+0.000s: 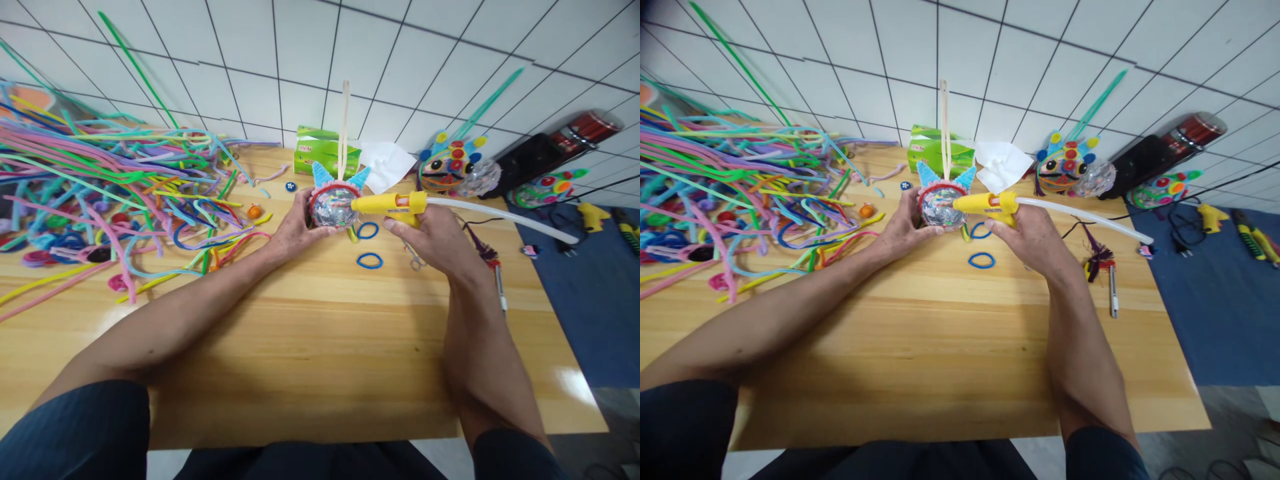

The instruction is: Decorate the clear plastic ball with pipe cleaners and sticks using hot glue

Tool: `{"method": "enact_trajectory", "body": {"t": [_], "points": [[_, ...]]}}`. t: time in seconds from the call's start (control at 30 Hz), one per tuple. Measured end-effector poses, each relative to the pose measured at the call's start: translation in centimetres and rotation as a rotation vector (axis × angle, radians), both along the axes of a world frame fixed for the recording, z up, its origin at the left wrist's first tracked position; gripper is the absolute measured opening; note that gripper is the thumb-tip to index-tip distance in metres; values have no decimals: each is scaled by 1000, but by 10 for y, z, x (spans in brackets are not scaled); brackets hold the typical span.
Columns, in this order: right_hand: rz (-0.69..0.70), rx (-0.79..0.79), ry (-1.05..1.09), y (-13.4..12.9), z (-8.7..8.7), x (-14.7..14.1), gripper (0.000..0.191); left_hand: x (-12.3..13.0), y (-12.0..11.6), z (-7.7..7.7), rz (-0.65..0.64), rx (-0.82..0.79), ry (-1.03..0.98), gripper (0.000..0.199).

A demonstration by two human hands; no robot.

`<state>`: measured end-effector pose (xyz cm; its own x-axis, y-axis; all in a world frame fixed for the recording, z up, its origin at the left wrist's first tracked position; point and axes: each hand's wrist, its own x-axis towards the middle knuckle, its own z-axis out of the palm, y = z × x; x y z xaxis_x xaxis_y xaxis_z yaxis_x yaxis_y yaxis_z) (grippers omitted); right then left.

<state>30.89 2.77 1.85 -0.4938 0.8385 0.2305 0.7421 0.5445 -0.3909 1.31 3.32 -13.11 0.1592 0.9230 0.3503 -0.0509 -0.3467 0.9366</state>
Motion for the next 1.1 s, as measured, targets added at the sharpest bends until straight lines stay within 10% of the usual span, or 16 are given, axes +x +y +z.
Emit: {"method": "enact_trajectory", "body": {"t": [1.1], "points": [[-65,48,-72,-2,-4,1,34,-2,5,-8,-35,24,-13,110]]}}
